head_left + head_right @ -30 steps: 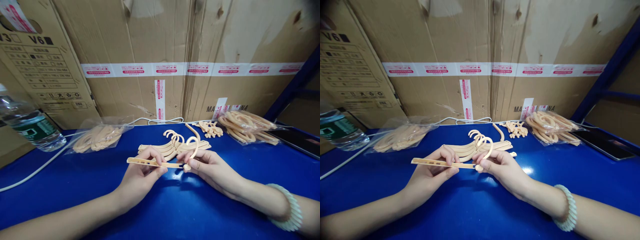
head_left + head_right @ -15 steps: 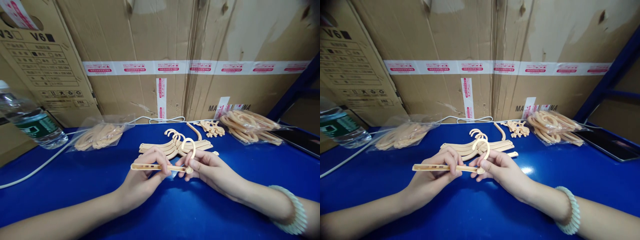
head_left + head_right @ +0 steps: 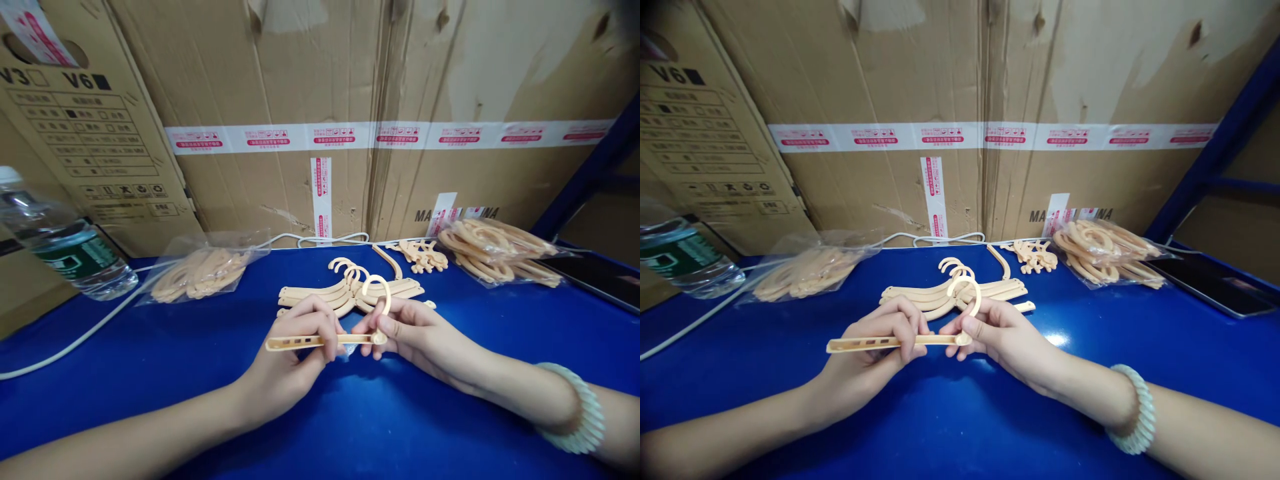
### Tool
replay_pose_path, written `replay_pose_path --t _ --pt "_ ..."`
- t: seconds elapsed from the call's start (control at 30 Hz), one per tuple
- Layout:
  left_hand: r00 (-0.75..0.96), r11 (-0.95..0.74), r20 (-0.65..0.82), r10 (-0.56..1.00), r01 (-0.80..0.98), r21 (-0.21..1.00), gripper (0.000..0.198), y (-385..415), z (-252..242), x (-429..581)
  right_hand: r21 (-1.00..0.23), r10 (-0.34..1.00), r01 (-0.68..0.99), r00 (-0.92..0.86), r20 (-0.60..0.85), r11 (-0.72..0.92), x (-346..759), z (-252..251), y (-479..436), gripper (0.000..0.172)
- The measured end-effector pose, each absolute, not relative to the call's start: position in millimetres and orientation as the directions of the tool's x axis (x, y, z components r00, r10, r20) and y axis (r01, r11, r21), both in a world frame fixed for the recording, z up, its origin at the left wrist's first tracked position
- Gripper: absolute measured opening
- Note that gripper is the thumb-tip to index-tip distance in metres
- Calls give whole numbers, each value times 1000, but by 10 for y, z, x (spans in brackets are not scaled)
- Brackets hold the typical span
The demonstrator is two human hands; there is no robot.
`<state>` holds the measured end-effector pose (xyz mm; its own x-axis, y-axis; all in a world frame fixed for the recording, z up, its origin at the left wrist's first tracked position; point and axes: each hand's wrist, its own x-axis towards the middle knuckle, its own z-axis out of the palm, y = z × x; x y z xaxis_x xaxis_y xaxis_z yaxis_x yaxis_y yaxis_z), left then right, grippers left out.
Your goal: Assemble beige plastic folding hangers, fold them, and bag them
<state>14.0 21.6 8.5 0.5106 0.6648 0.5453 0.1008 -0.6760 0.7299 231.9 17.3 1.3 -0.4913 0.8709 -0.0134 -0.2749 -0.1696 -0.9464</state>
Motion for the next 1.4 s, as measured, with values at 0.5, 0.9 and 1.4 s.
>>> replay_pose_path --t 0.5,0.9,1.4 --pt "513 -679 548 661 96 728 26 217 72 142 -972 891 -213 -455 8 -100 2289 -21 196 32" --pt "436 -466 386 813 90 880 10 158 83 191 -987 903 -69 -397 162 146 2296 1 162 33" --pt "468 17 -21 883 13 1000 21 171 80 322 -982 883 -61 -432 186 177 2272 153 167 29"
